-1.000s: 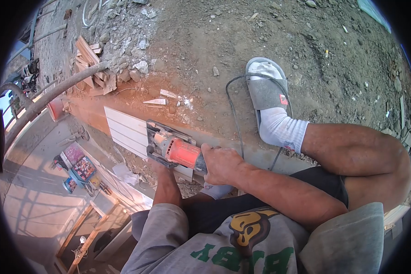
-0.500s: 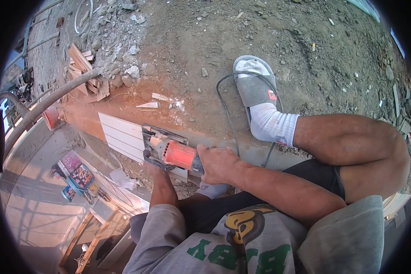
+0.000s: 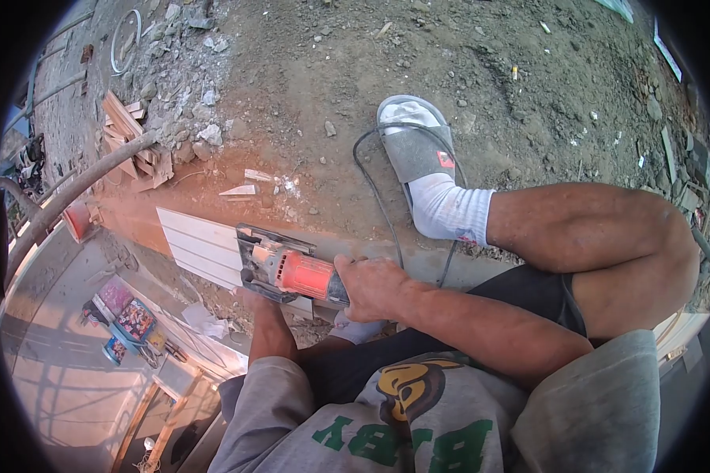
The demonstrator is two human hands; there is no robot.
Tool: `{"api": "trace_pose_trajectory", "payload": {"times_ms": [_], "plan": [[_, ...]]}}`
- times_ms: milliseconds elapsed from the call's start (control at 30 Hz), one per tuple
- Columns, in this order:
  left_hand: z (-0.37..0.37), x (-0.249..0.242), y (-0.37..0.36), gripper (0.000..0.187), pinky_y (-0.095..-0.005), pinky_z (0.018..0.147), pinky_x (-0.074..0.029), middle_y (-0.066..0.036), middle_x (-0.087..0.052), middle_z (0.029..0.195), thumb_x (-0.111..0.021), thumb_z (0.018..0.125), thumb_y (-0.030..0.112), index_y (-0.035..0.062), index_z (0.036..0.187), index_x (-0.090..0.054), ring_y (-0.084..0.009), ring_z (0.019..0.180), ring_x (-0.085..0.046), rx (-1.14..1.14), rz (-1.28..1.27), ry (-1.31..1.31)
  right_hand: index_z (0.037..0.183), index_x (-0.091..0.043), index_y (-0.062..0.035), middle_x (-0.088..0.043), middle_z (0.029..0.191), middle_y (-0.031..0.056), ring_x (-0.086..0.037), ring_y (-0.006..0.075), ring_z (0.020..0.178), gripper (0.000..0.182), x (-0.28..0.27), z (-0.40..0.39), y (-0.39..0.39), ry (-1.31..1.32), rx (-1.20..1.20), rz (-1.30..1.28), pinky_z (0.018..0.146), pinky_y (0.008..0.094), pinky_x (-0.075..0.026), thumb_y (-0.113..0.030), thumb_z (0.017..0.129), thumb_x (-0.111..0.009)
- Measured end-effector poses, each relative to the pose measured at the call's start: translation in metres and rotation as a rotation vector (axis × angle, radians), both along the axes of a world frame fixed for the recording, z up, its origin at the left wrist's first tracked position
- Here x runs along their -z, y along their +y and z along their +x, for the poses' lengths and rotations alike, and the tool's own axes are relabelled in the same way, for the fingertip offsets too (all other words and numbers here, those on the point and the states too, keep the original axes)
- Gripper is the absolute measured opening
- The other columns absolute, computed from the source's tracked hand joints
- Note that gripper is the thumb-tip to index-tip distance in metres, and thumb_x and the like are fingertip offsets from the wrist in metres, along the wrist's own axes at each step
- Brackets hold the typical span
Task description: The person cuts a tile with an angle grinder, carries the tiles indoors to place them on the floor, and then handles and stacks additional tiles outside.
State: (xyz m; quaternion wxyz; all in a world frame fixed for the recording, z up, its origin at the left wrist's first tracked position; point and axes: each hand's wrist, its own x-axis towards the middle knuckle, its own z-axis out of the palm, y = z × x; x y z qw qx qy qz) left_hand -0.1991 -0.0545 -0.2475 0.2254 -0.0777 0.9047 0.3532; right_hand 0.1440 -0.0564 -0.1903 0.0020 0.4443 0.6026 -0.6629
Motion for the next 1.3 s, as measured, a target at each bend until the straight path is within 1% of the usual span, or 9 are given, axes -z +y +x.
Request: {"api": "trace_pose_trajectory", "payload": {"times_ms": [500, 633, 667, 700, 800, 900, 1033, 1100, 1300], "plan": [[0.054, -0.027, 0.022, 0.072, -0.0456, 0.095, -0.048, -0.024, -0.057, 0.120, -0.022, 0.100, 0.050, -0.0132, 0.126, -0.046, -0.0365, 0.110, -0.058, 0.147, -0.292, 0.175, 0.106, -0.043, 0.0018, -0.064, 0.088, 0.0244, -0.066, 0.0393, 0.083, 0.055, -0.006, 0.013, -0.010, -0.023, -0.008, -0.011, 0.074, 0.0467, -0.052, -0.029, 0.070, -0.072], [0.044, -0.022, 0.020, 0.071, -0.0457, 0.095, -0.048, -0.025, -0.057, 0.119, -0.023, 0.100, 0.048, -0.0131, 0.125, -0.047, -0.0365, 0.109, -0.058, 0.203, -0.359, 0.207, 0.103, -0.044, 0.0019, -0.065, 0.088, 0.0236, -0.066, 0.0380, 0.085, 0.047, -0.009, 0.017, -0.009, -0.025, -0.007, -0.026, 0.076, 0.0467, -0.051, -0.022, 0.070, -0.068], [0.020, -0.011, 0.010, 0.058, -0.0447, 0.086, -0.052, -0.024, -0.057, 0.117, -0.045, 0.092, 0.038, -0.0079, 0.128, -0.043, -0.0352, 0.102, -0.061, 0.154, -0.270, 0.167, 0.103, -0.044, 0.0017, -0.065, 0.088, 0.0235, -0.066, 0.0380, 0.086, 0.047, -0.008, 0.018, -0.009, -0.022, -0.015, -0.032, 0.076, 0.0467, -0.051, -0.022, 0.070, -0.068], [0.019, -0.011, 0.011, 0.062, -0.0437, 0.077, -0.055, -0.024, -0.058, 0.115, -0.067, 0.084, 0.027, -0.0026, 0.132, -0.040, -0.0340, 0.095, -0.064, 0.102, -0.182, 0.129, 0.103, -0.044, 0.0017, -0.065, 0.088, 0.0235, -0.066, 0.0380, 0.086, 0.047, -0.008, 0.018, -0.009, -0.024, -0.018, -0.033, 0.076, 0.0467, -0.051, -0.022, 0.070, -0.068], [0.021, -0.014, 0.012, 0.067, -0.0432, 0.077, -0.055, -0.025, -0.057, 0.116, -0.069, 0.081, 0.029, -0.0035, 0.131, -0.039, -0.0339, 0.094, -0.064, 0.233, -0.442, 0.197, 0.103, -0.044, 0.0016, -0.065, 0.090, 0.0239, -0.065, 0.0380, 0.087, 0.048, -0.006, 0.017, -0.010, -0.027, -0.020, -0.028, 0.077, 0.0468, -0.051, -0.023, 0.070, -0.069], [0.011, -0.007, 0.006, 0.069, -0.0435, 0.080, -0.056, -0.026, -0.056, 0.116, -0.070, 0.080, 0.027, -0.0013, 0.134, -0.039, -0.0348, 0.100, -0.063, 0.235, -0.366, 0.196, 0.106, -0.043, 0.0010, -0.063, 0.092, 0.0258, -0.065, 0.0407, 0.087, 0.055, -0.003, 0.016, -0.013, -0.024, -0.023, -0.042, 0.078, 0.0470, -0.051, -0.031, 0.071, -0.071], [0.021, -0.012, 0.012, 0.069, -0.0450, 0.085, -0.054, -0.026, -0.056, 0.119, -0.063, 0.085, 0.037, -0.0036, 0.135, -0.037, -0.0352, 0.107, -0.060, 0.368, -0.636, 0.270, 0.107, -0.043, 0.0016, -0.063, 0.093, 0.0255, -0.064, 0.0402, 0.090, 0.055, -0.006, 0.012, -0.007, -0.028, -0.018, -0.052, 0.080, 0.0473, -0.050, -0.029, 0.070, -0.071], [0.025, -0.014, 0.016, 0.068, -0.0436, 0.092, -0.051, -0.027, -0.057, 0.119, -0.026, 0.101, 0.044, -0.0157, 0.123, -0.049, -0.0358, 0.109, -0.059, -0.087, -0.179, 0.131, 0.106, -0.044, 0.0022, -0.064, 0.094, 0.0253, -0.064, 0.0394, 0.091, 0.053, -0.007, 0.007, -0.002, -0.035, -0.015, -0.050, 0.082, 0.0472, -0.049, -0.026, 0.070, -0.070], [0.016, -0.010, 0.007, 0.073, -0.0443, 0.095, -0.048, -0.028, -0.058, 0.118, -0.028, 0.099, 0.049, -0.0176, 0.123, -0.048, -0.0385, 0.107, -0.060, 0.024, -0.106, 0.131, 0.107, -0.044, 0.0019, -0.064, 0.094, 0.0264, -0.063, 0.0412, 0.094, 0.055, -0.009, -0.015, 0.027, -0.033, -0.063, -0.052, 0.084, 0.0472, -0.049, -0.027, 0.069, -0.070]]}}
